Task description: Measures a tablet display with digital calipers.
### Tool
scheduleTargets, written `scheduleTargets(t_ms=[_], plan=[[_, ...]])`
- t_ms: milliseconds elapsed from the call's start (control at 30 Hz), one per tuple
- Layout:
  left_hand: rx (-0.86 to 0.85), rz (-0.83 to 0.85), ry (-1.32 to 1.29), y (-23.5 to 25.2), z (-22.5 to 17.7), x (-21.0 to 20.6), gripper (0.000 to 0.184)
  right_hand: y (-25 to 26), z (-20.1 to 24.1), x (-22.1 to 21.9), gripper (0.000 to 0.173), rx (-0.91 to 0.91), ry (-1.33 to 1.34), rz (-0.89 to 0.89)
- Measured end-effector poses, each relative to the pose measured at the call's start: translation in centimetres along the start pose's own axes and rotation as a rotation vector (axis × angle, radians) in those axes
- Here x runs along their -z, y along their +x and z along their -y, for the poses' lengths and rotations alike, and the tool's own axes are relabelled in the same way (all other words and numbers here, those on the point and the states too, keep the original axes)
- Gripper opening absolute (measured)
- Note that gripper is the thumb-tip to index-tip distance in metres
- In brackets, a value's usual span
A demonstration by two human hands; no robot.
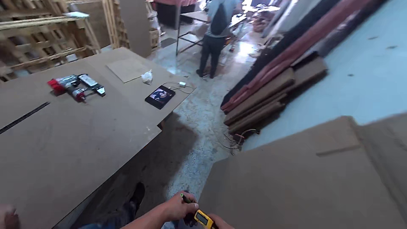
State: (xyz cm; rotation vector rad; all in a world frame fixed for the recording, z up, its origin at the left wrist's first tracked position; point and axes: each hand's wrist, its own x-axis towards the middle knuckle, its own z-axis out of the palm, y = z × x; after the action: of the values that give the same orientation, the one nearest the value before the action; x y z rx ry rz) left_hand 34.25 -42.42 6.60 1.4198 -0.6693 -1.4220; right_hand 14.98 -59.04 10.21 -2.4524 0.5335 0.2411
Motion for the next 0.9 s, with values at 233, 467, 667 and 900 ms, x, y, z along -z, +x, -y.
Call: scheduleTargets(t_ms=[233,467,667,900], plan=[[-0.132,-0.335,0.135,8.7,-5.4,10.3,0.035,21.4,-1.3,8.8,0.042,0.280,-0.333,0.067],[-0.162,-0.719,-0.071,12.3,-13.4,21.1,0.031,43.4,4.8,18.6,0.071,0.558,-0.556,0.422],[-0.157,-0.866,-0.601,16.1,-18.3,29.1,0.031,57.1,8.8,18.7,0.066,0.885,-0.556,0.107],[-0.121,-0.924,-0.678,19.3,-20.7,38.7,0.028,68.4,12.1,18.6,0.064,1.030,-0.491,0.007]])
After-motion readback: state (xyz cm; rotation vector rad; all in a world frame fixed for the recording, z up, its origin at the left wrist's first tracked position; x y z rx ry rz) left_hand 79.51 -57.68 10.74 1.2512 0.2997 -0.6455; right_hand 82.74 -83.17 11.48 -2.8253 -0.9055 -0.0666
